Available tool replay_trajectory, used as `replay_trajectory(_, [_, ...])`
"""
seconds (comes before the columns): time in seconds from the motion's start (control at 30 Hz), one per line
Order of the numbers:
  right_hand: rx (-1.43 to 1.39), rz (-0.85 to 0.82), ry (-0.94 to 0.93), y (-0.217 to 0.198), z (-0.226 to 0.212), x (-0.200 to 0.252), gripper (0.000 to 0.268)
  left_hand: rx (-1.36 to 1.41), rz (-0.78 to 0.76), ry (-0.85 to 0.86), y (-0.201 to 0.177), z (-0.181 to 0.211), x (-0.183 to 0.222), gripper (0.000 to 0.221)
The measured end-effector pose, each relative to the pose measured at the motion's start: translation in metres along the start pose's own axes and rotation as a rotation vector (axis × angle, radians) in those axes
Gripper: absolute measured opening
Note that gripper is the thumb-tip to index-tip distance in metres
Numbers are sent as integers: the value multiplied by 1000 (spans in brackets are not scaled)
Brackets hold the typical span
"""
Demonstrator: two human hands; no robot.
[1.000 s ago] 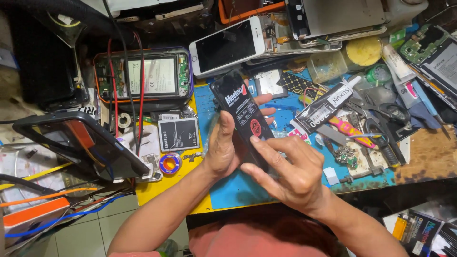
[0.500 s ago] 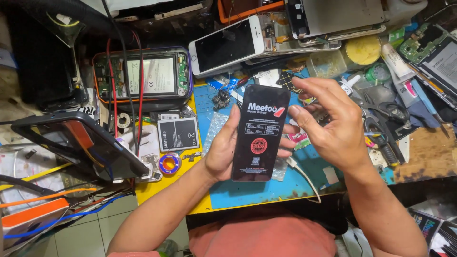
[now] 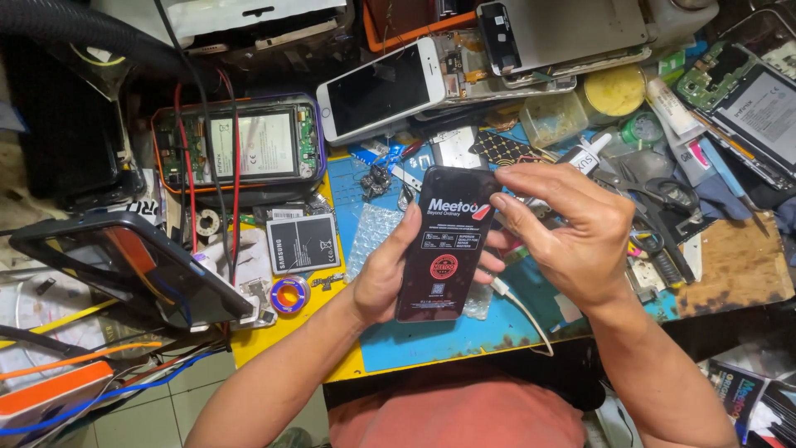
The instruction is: The person reassembles a smartphone, aligning and pressing the back cover onto the phone body and checking the screen. They then place the phone on bubble wrap on the workbench, wrap it, and handle a charging cable near the device.
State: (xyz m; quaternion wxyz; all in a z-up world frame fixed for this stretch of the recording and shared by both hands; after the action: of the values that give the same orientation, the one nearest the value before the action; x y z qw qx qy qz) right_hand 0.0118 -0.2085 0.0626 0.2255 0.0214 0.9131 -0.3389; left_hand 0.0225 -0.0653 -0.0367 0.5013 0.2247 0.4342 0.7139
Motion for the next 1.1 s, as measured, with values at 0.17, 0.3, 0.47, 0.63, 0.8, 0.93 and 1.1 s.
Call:
replay_trajectory(0.17, [67,15,-70,0,-10,1,9,108,7,-21,-8,-6,4,86])
replay_trajectory(0.3, [108,-70,-151,5,-25,7,9,310,16,21,-13,-11,5,86])
replay_trajectory(0.47, [84,-178,-320,16,-51,18,7,335,67,-18,-13,-4,7,77])
replay_trajectory(0.63, [0,-237,-372,19,-65,28,6,475,19,50,-12,3,3,87])
replay_trajectory(0.8, [-249,-364,-410,18,-70,43,5,186,108,98,-16,20,2,92])
replay_trajectory(0.93, [-385,-375,-375,10,-72,51,4,167,106,211,-16,35,3,88])
replay_trajectory(1.1, [-675,60,-167,-20,-31,84,15,162,125,339,-21,46,7,90])
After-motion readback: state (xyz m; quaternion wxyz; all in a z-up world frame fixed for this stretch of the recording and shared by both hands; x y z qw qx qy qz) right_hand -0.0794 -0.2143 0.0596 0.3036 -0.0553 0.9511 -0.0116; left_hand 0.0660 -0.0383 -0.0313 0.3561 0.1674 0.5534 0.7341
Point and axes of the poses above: each hand's wrist, its own x-axis away from the middle knuckle, its own y-axis out of the palm, z = x × y, the point moved 7 cm from there along -x, towards the middle knuckle, and after that the axes turned 12 degrees about -z, right-handed, at the moved point
